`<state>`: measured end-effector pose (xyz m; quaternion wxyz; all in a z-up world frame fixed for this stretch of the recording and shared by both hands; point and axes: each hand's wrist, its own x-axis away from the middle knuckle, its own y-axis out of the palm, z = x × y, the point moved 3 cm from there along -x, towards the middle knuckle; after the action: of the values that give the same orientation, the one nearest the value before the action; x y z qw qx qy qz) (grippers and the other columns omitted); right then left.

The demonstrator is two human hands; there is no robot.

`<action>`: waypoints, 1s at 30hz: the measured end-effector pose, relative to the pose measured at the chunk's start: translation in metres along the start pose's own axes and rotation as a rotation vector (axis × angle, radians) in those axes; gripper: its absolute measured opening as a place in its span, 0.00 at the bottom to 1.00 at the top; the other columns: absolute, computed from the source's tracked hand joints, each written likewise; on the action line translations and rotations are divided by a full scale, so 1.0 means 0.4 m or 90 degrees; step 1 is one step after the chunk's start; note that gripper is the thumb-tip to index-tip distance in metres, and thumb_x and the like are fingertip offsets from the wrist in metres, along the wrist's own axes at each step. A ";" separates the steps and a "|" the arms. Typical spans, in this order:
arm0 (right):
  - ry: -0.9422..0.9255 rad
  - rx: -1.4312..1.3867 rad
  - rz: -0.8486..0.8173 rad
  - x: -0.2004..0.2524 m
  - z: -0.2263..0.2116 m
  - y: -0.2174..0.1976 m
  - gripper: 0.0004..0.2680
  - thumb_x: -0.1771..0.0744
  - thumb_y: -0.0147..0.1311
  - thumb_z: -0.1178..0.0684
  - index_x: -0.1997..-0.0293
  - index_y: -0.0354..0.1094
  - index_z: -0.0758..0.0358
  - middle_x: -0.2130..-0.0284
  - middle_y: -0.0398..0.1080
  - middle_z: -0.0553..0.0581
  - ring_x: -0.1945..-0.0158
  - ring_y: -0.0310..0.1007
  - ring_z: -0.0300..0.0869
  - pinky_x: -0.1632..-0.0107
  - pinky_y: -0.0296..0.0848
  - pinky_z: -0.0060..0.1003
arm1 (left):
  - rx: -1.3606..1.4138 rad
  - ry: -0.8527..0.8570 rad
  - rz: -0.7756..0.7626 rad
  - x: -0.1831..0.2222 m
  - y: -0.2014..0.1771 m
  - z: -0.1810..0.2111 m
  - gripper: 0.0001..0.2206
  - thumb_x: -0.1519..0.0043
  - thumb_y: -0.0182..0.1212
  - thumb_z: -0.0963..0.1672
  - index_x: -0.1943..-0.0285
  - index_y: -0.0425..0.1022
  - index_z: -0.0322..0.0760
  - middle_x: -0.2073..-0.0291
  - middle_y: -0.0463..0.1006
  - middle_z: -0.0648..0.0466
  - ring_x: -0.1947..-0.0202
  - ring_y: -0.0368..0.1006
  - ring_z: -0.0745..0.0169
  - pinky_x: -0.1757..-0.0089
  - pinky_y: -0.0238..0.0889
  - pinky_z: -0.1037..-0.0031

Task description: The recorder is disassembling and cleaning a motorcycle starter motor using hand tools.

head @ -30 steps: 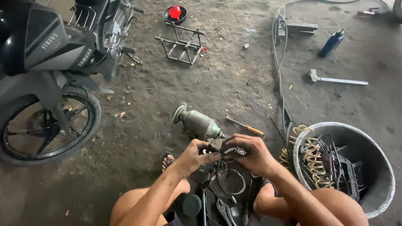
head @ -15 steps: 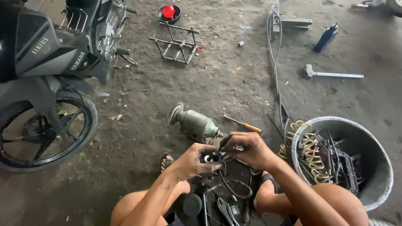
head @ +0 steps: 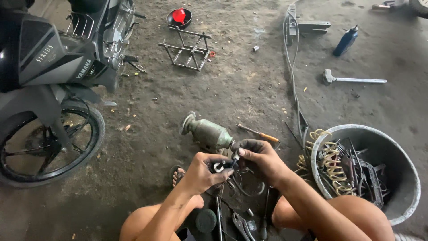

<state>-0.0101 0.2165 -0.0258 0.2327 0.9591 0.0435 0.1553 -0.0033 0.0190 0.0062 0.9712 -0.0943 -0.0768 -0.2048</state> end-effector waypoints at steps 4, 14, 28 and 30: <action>0.135 -0.077 -0.016 -0.015 0.063 -0.034 0.08 0.36 0.64 0.59 0.60 0.74 0.75 0.77 0.71 0.61 0.78 0.72 0.43 0.74 0.70 0.34 | -0.031 0.037 -0.045 -0.001 -0.005 -0.002 0.08 0.51 0.73 0.41 0.63 0.87 0.39 0.75 0.82 0.55 0.69 0.71 0.73 0.66 0.69 0.77; -0.085 0.138 0.046 -0.017 0.027 -0.009 0.06 0.37 0.69 0.59 0.67 0.77 0.71 0.84 0.70 0.59 0.81 0.67 0.37 0.78 0.64 0.29 | -0.038 0.066 0.022 -0.021 0.001 -0.038 0.09 0.48 0.75 0.45 0.62 0.87 0.39 0.72 0.86 0.49 0.67 0.77 0.67 0.62 0.73 0.71; -0.485 0.531 0.355 0.250 -0.491 -0.313 0.14 0.30 0.50 0.69 0.37 0.69 0.67 0.65 0.73 0.54 0.67 0.71 0.36 0.62 0.70 0.27 | -0.063 -0.140 0.343 -0.070 -0.038 0.004 0.17 0.43 0.68 0.48 0.51 0.79 0.34 0.56 0.79 0.52 0.58 0.73 0.67 0.53 0.66 0.78; -0.506 0.456 0.465 0.295 -0.489 -0.442 0.08 0.26 0.52 0.63 0.40 0.72 0.67 0.66 0.69 0.51 0.66 0.70 0.35 0.57 0.71 0.27 | -0.003 -0.042 0.306 -0.088 -0.043 0.019 0.11 0.39 0.65 0.43 0.52 0.82 0.30 0.60 0.83 0.53 0.59 0.74 0.69 0.54 0.66 0.81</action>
<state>0.0375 0.4764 0.0905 -0.1713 0.9147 -0.3260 -0.1665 -0.0429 0.0185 0.0095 0.9888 -0.1189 -0.0834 0.0350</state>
